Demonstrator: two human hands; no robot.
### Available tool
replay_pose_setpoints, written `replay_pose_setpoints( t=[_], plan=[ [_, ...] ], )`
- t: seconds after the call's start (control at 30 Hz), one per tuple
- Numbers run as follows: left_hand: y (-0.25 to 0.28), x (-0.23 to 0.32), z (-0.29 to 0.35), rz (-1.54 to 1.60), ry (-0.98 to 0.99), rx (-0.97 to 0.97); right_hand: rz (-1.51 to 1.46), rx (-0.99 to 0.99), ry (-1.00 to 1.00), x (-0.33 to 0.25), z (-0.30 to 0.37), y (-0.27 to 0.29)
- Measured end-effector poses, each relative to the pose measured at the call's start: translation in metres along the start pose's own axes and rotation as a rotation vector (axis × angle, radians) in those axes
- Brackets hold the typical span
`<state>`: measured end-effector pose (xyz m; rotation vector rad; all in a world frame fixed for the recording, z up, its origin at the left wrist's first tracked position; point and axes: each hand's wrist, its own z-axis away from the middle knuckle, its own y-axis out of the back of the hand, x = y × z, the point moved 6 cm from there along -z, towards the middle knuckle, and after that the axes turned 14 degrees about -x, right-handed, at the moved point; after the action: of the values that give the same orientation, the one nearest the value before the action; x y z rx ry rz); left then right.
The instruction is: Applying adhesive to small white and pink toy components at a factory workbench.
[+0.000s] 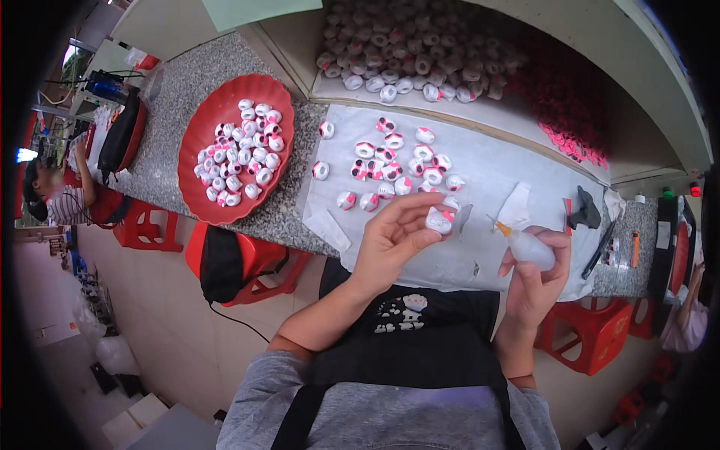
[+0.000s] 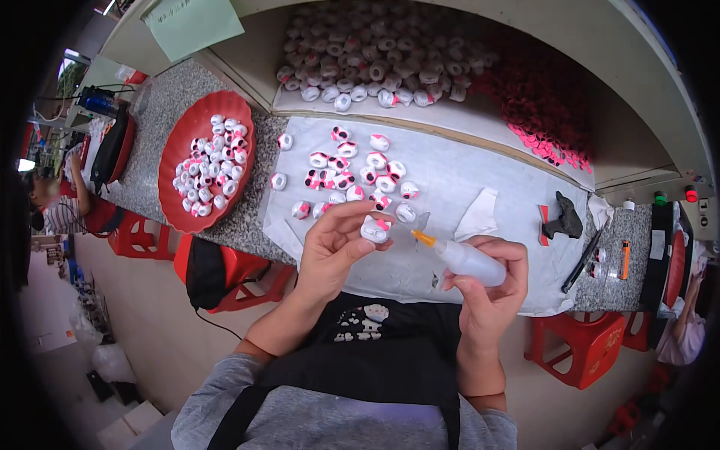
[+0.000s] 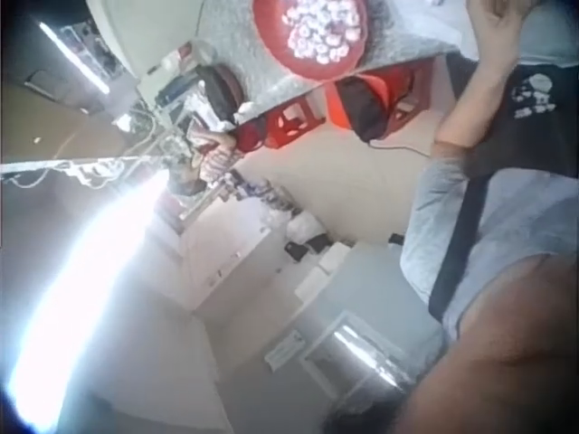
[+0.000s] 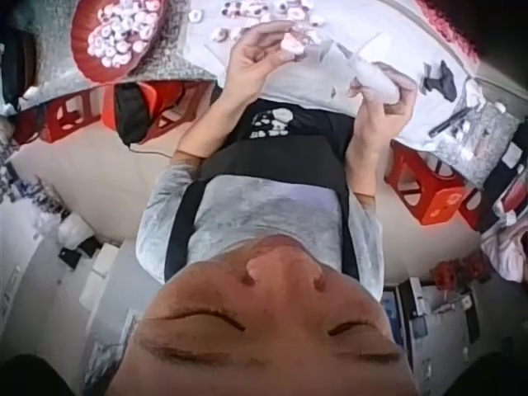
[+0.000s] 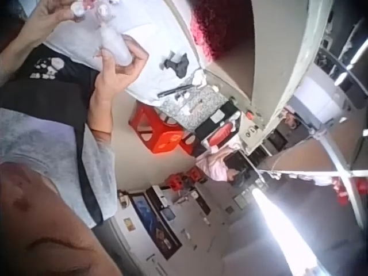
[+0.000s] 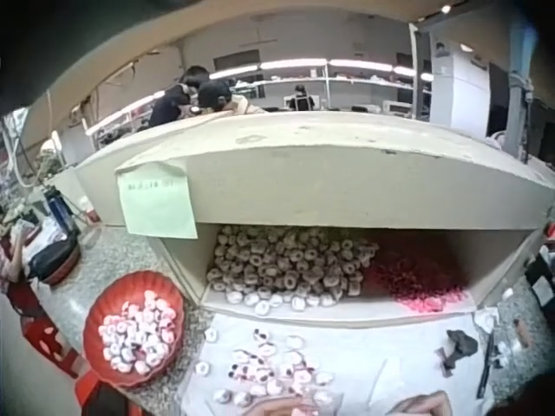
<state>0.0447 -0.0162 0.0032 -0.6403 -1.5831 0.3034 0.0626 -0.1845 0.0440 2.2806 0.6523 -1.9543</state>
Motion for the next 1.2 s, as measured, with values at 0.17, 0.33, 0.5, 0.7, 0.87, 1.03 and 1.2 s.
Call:
replay_pose_setpoints(
  t=[0.17,0.33,0.5,0.7,0.87,1.03,1.2],
  plan=[
    [0.003,-0.002,0.017,0.010,-0.032,0.015,0.031,0.080,0.177,-0.015,0.003,-0.009],
    [0.006,0.002,0.021,0.026,-0.029,0.029,0.391,-0.032,0.369,-0.026,0.011,-0.032],
    [0.004,0.003,0.020,0.040,-0.033,0.025,0.510,-0.092,0.371,-0.029,0.017,-0.043],
    [0.001,0.002,0.019,0.066,-0.027,0.005,0.540,-0.105,0.379,-0.030,0.017,-0.043],
    [0.001,0.001,0.019,0.065,-0.020,0.003,0.552,-0.116,0.365,-0.030,0.016,-0.044],
    [0.000,0.001,0.018,0.045,-0.012,0.000,0.553,-0.142,0.381,-0.030,0.017,-0.043],
    [0.001,0.000,0.019,0.054,0.006,0.006,0.551,-0.165,0.383,-0.031,0.016,-0.045]
  ],
)
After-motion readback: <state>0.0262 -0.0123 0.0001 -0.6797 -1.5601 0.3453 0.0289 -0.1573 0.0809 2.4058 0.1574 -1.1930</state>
